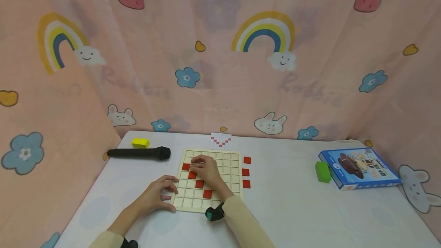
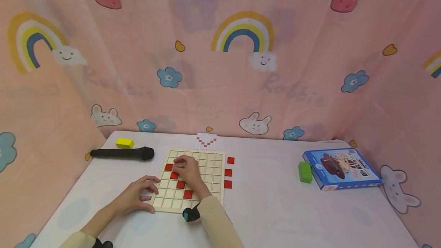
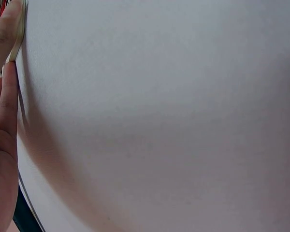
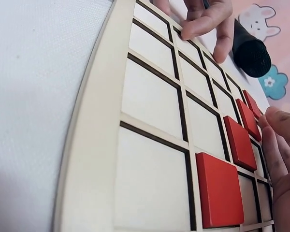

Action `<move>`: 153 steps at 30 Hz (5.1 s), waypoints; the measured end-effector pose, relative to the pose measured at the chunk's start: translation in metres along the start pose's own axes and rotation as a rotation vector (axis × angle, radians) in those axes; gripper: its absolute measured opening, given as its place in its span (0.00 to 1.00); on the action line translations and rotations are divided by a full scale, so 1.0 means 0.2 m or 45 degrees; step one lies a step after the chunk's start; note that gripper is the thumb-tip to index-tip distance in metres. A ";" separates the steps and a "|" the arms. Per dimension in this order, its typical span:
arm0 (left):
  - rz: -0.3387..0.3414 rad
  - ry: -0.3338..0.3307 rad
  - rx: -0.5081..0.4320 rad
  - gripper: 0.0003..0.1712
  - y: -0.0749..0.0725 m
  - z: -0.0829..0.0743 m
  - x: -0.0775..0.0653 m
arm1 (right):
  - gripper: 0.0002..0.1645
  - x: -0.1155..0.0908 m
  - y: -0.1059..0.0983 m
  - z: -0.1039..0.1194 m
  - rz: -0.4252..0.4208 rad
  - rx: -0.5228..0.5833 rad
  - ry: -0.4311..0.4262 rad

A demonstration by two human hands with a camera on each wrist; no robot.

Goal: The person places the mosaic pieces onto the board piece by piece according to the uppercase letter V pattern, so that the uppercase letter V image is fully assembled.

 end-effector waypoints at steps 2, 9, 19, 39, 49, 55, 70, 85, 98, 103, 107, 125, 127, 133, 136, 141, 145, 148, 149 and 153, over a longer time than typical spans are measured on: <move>-0.003 0.000 0.005 0.25 0.00 0.00 0.00 | 0.13 -0.01 -0.01 0.00 -0.004 -0.015 0.004; -0.005 -0.017 0.012 0.26 0.00 -0.01 0.00 | 0.14 -0.02 -0.08 0.04 -0.005 -0.001 -0.101; -0.008 -0.047 0.016 0.26 0.00 -0.02 -0.03 | 0.15 -0.11 -0.23 0.23 0.010 0.037 -0.140; -0.008 -0.087 0.030 0.26 0.00 -0.01 0.00 | 0.16 -0.32 -0.66 0.07 -0.095 -0.207 -0.088; -0.003 -0.090 0.028 0.26 0.01 -0.01 0.00 | 0.14 -0.46 -0.79 0.03 -0.048 -0.331 -0.019; -0.004 -0.093 0.037 0.26 0.00 -0.02 0.00 | 0.14 -0.53 -0.79 0.00 0.030 -0.470 0.021; 0.006 -0.104 0.005 0.26 0.00 -0.03 -0.01 | 0.15 -0.56 -0.80 -0.03 -0.010 -0.432 0.024; 0.002 -0.102 -0.002 0.26 0.00 -0.02 0.00 | 0.16 -0.57 -0.79 0.00 -0.166 -0.314 0.149; -0.010 -0.109 0.012 0.26 -0.01 -0.03 -0.01 | 0.14 -0.56 -0.71 0.06 -0.195 -0.308 0.165; -0.006 -0.101 0.006 0.26 -0.01 -0.03 -0.01 | 0.14 -0.56 -0.67 0.08 -0.192 -0.302 0.149; -0.002 -0.104 -0.001 0.27 0.00 -0.03 -0.01 | 0.14 -0.55 -0.64 0.08 -0.192 -0.282 0.142; -0.007 -0.082 0.002 0.26 0.00 -0.03 -0.02 | 0.13 -0.51 -0.45 0.09 -0.149 -0.264 0.042; -0.007 -0.084 -0.004 0.26 0.00 -0.03 -0.02 | 0.13 -0.49 -0.44 0.09 -0.138 -0.301 0.024; -0.007 -0.068 -0.005 0.25 0.00 -0.04 -0.02 | 0.13 -0.46 -0.40 0.09 -0.103 -0.338 0.013; -0.008 -0.064 0.003 0.25 0.00 -0.04 -0.02 | 0.14 -0.45 -0.40 0.09 -0.088 -0.333 0.012; -0.005 -0.080 0.002 0.26 0.00 -0.03 -0.01 | 0.15 -0.44 -0.38 0.09 -0.073 -0.278 0.004; -0.005 -0.074 0.001 0.26 0.00 -0.03 -0.01 | 0.15 -0.43 -0.37 0.09 -0.072 -0.246 -0.011; -0.007 -0.074 0.002 0.26 0.01 -0.03 -0.01 | 0.14 -0.43 -0.38 0.08 -0.090 -0.254 0.013; -0.007 -0.075 0.003 0.26 0.01 -0.03 -0.01 | 0.14 -0.43 -0.39 0.08 -0.102 -0.263 0.028; -0.004 -0.079 0.005 0.25 0.01 -0.03 -0.01 | 0.13 -0.45 -0.45 0.07 -0.168 -0.285 0.076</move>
Point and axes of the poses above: each hand's wrist, its own x-axis towards the middle knuckle, its own y-axis out of the palm, z = x × y, the point moved 3 cm from there along x, towards the middle knuckle, and after that the axes turned 15 degrees about -y, right-handed, at the moved point
